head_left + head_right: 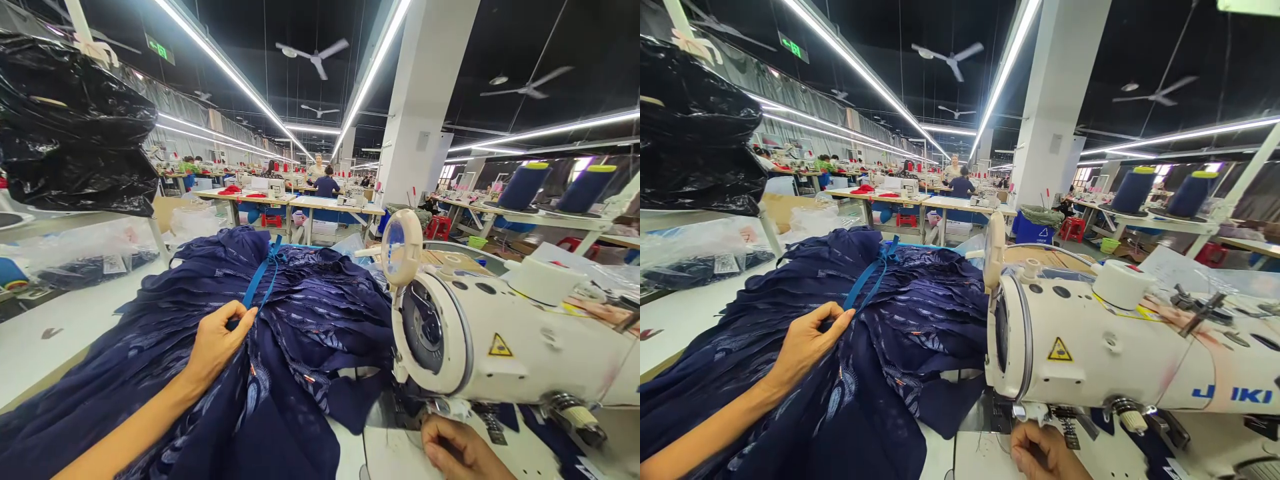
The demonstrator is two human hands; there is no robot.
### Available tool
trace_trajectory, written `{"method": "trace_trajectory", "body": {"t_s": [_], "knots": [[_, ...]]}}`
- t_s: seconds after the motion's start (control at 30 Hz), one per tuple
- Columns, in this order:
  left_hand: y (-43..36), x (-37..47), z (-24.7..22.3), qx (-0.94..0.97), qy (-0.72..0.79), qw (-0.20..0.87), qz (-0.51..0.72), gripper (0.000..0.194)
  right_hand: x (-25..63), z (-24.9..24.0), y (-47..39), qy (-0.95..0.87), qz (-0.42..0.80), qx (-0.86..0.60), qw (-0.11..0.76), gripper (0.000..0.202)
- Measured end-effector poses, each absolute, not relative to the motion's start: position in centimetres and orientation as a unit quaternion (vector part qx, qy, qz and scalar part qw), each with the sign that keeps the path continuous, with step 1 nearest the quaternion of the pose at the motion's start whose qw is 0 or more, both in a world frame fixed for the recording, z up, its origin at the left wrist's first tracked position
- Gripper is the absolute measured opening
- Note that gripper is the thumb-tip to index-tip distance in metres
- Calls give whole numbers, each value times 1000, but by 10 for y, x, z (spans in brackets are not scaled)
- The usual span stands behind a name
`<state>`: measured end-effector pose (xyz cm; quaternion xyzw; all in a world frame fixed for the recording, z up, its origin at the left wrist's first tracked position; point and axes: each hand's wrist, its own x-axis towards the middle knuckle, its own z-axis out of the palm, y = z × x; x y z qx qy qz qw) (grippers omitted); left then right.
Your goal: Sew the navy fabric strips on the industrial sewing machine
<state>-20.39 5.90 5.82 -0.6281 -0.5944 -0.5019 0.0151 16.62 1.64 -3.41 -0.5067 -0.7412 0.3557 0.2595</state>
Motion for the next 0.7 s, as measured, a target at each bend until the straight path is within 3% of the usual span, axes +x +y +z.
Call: {"method": "trace_trajectory", "body": {"t_s": [0.33, 0.57, 0.7], "knots": [[63, -207, 55, -641, -587, 36, -493, 36, 159, -24, 13, -745, 369, -483, 275, 46], [61, -209, 55, -653, -509, 125, -546, 31, 162, -26, 14, -748, 365, -490, 261, 44], [60, -209, 54, -692, -497, 105, -513, 29, 165, -28, 16, -762, 367, -476, 241, 38]]}}
